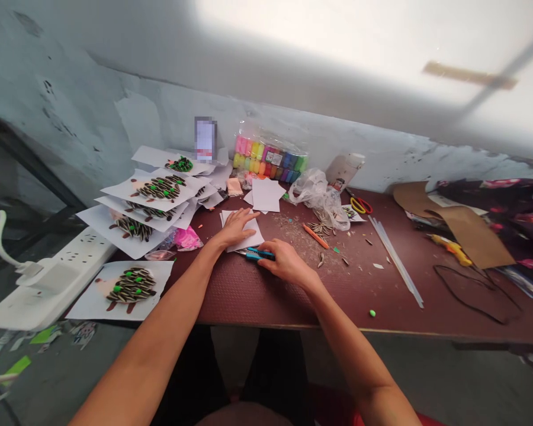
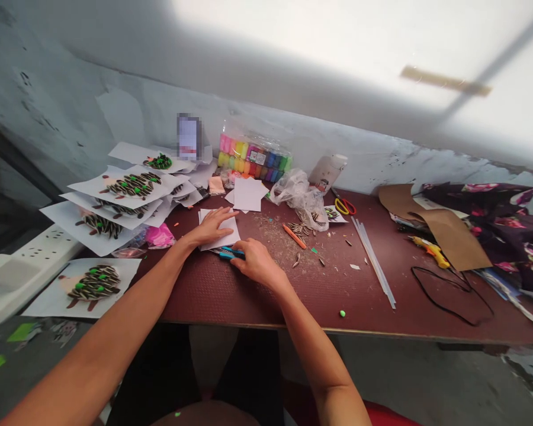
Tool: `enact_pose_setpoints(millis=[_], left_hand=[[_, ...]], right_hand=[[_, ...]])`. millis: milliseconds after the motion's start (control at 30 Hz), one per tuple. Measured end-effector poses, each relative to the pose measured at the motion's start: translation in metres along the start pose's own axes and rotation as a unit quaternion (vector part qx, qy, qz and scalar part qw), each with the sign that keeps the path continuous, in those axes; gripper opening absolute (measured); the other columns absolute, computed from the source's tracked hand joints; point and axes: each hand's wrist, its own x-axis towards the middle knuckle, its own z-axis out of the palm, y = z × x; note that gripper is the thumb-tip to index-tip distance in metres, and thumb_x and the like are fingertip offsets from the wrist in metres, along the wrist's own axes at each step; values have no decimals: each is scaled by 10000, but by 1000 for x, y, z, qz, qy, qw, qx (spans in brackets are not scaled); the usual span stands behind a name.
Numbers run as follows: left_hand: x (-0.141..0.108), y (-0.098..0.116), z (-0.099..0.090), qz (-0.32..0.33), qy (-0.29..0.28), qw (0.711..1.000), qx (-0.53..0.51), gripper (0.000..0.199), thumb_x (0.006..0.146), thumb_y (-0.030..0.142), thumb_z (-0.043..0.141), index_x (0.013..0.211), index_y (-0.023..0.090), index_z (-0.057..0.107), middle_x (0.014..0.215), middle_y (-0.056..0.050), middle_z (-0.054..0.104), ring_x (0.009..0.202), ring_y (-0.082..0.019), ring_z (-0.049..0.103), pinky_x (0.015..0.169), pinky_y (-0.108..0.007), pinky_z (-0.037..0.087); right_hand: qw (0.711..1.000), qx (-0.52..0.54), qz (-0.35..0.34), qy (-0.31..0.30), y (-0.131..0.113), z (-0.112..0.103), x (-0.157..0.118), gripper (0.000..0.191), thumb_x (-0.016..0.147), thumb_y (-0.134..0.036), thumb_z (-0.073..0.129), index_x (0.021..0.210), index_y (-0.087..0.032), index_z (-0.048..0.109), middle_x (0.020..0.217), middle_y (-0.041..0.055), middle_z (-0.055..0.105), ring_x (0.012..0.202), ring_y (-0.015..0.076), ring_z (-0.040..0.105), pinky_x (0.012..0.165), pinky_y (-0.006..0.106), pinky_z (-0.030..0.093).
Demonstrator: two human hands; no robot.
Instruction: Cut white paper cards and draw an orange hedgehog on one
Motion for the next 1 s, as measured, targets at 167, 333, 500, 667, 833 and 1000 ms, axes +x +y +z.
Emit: enact_pose_setpoints(millis=[167,333,500,667,833,1000], left_hand=[[0,-1,-1,1,5,1000,-12,669,845,338,575,1502,277,465,1637,-76,353,1533,-303,252,1240,-529,181],[1,-3,-1,1,14,999,-33,681,806,308,610,1477,269,500,1616,-83,392,1519,-312,286,1236,-537,202],[0,-1,-2,3,75,993,-92,618,785,175,523,1399,199,595,1531,-89,513,1456,-270,410,1231,-477,284],[-4,9,-11,7,151,977,-149,658,683,34,409,1240,196,721,1337,-41,683,1321,-224,565,1221,-424,337],[-7,20,-20,17,179,958,-224,565,693,47,425,1122,188,765,1165,-34,763,1202,-219,649,1182,-429,397],[-5,25,-22,37,213,908,-359,405,738,111,493,1036,139,764,1130,-95,767,1133,-238,682,1118,-458,464]], right_hand=[[1000,1,-1,-4,-4,3,2,223,885,-221,717,1099,-157,723,1006,81,688,884,183,595,811,278,388],[998,36,-39,-31,-3,0,-7,201,862,-177,731,1062,-169,723,1027,66,701,933,186,618,845,276,406],[1000,0,-12,10,11,-13,-14,198,877,-182,701,1075,-177,709,1001,63,695,934,191,613,839,280,409],[980,-126,132,77,27,-24,-14,191,953,-237,598,1100,-147,680,1069,135,675,1013,245,614,858,320,426],[959,-194,201,57,29,-21,-14,220,967,-247,546,1113,-132,664,1133,203,648,1060,320,612,829,372,444],[962,-194,156,116,23,-21,-11,252,965,-215,543,1183,-160,656,1208,187,618,1123,302,564,940,391,419]])
